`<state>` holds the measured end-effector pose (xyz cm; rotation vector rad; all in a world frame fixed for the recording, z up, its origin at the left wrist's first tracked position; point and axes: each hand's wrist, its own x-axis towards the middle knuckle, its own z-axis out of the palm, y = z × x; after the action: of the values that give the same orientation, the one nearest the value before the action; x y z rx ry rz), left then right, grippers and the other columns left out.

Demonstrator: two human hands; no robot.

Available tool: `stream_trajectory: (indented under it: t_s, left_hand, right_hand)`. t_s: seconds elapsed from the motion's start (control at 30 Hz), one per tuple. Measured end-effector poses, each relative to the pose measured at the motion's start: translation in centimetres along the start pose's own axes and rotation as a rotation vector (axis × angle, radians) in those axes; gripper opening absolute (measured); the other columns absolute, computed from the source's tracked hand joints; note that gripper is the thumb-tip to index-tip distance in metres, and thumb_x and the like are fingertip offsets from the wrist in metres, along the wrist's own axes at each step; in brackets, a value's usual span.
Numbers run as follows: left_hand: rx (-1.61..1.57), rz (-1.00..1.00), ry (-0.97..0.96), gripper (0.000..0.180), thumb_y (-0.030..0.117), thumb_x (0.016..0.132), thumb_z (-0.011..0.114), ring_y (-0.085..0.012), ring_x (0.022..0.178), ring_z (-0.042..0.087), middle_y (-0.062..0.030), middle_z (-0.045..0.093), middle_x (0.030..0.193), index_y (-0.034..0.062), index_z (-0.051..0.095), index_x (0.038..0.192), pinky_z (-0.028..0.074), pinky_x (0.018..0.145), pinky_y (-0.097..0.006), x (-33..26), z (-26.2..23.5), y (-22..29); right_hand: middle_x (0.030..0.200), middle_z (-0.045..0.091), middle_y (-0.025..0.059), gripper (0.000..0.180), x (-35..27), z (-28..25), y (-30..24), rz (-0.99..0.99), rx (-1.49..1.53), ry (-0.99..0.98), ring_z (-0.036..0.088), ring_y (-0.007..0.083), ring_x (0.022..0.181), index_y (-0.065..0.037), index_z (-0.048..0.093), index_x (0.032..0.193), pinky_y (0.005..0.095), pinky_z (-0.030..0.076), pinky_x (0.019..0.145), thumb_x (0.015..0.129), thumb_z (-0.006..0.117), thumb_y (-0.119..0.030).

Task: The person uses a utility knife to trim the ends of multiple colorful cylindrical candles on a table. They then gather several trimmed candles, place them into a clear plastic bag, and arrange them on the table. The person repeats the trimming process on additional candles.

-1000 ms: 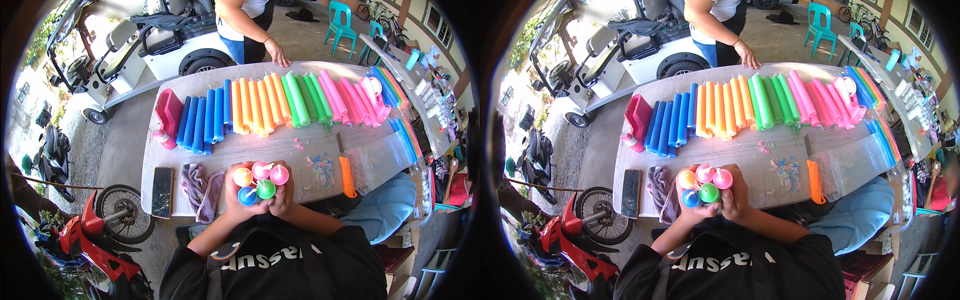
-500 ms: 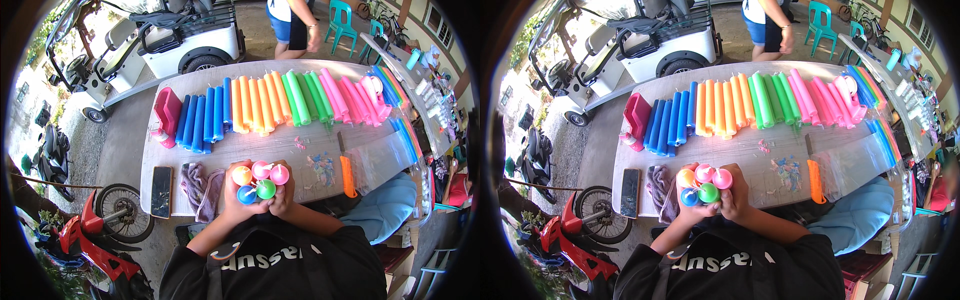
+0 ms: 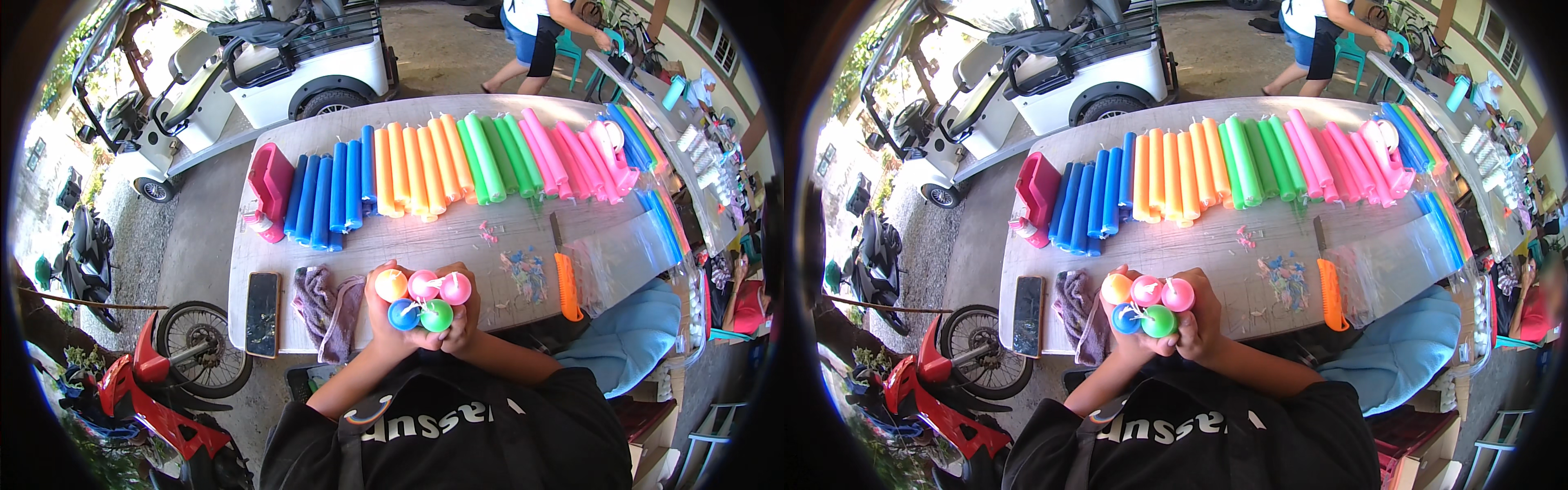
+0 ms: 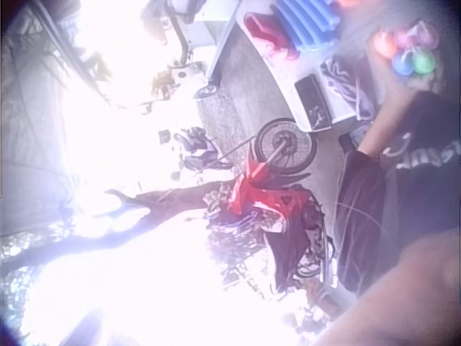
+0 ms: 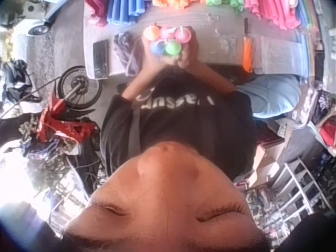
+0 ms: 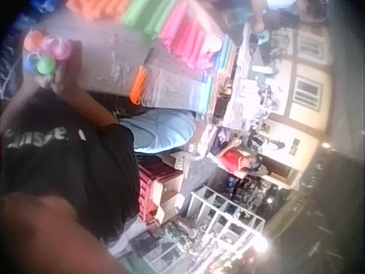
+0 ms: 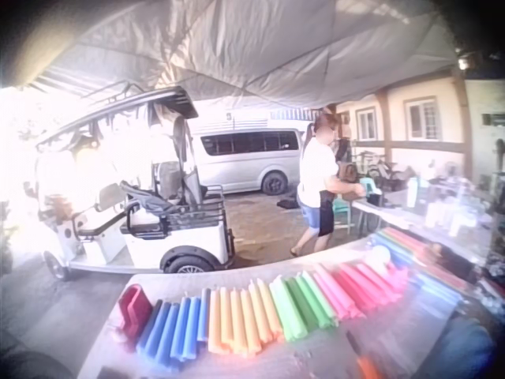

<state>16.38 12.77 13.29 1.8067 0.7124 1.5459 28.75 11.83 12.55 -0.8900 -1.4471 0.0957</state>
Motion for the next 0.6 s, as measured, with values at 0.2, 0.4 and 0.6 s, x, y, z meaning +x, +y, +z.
stream_trajectory:
  t_s: [0.2,0.4,0.6]
  left_hand:
    - [0.120,0.061,0.066,0.124,0.060,0.056,0.086,-0.0264,0.111,0.052,-0.0156,0.045,0.124,-0.0027,0.022,0.143,0.041,0.099,-0.042,-0.1,0.5,0.5]
    - [0.084,0.105,0.140,0.120,0.058,0.055,0.090,-0.0245,0.095,0.057,-0.0144,0.052,0.108,-0.0014,0.028,0.139,0.045,0.086,-0.040,0.8,1.4,1.1]
    - [-0.032,0.038,-0.084,0.110,0.032,0.059,0.092,-0.0224,0.099,0.058,-0.0122,0.053,0.111,-0.0009,0.026,0.141,0.046,0.092,-0.040,2.3,-0.6,1.9]
  right_hand:
    - [0.096,0.060,0.0146,0.047,0.7,-1.0,-0.6,0.132,0.259,-0.121,0.060,0.0257,0.085,0.000,0.056,0.106,0.0369,0.047,0.077,0.099,0.044,-0.045]
    - [0.097,0.059,0.0147,0.047,0.0,0.0,-0.3,0.073,0.122,-0.018,0.059,0.0243,0.085,0.001,0.055,0.107,0.0360,0.046,0.077,0.099,0.045,-0.045]
    - [0.101,0.058,0.0153,0.043,0.6,-1.8,0.0,0.232,0.450,-0.143,0.059,0.0250,0.089,0.001,0.052,0.114,0.0364,0.046,0.080,0.099,0.050,-0.039]
